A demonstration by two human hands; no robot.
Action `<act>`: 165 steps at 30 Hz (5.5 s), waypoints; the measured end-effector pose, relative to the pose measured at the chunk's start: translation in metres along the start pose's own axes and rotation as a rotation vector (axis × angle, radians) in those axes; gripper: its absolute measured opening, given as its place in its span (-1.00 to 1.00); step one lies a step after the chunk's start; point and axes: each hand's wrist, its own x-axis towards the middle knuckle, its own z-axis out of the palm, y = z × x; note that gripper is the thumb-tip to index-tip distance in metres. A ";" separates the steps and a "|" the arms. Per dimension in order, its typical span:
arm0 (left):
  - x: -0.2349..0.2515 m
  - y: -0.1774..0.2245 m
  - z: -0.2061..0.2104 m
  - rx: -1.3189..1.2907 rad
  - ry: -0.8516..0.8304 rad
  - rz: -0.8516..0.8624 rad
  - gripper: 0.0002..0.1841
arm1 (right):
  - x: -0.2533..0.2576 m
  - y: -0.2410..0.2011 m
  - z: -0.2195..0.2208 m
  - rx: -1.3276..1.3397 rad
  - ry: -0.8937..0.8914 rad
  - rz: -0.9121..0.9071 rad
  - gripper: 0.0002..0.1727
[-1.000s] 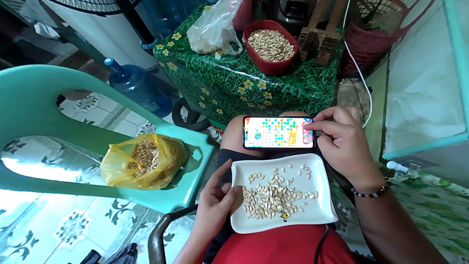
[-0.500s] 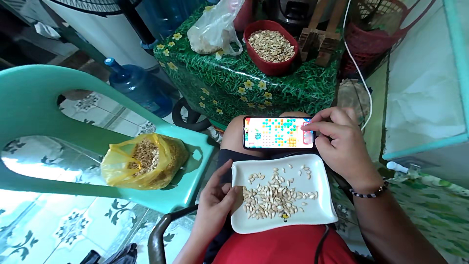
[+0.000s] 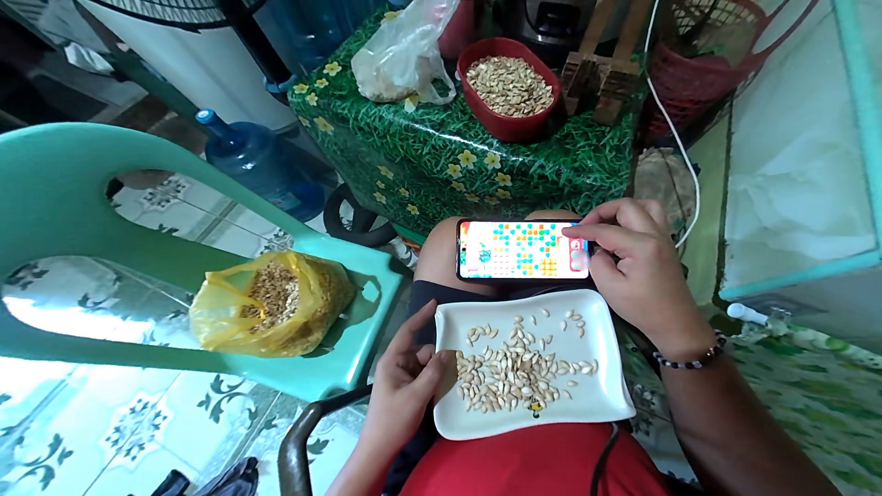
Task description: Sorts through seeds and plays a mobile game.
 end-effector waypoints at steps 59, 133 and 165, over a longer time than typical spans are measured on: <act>0.001 0.000 0.000 -0.003 0.001 -0.005 -0.36 | 0.008 0.000 -0.002 -0.054 0.030 -0.004 -0.56; 0.001 0.001 0.000 0.007 -0.007 0.001 -0.35 | 0.001 0.000 0.004 -0.003 0.006 0.001 -0.49; 0.000 0.000 0.000 0.005 -0.004 0.010 -0.36 | 0.001 -0.005 0.009 0.006 -0.039 -0.021 -0.50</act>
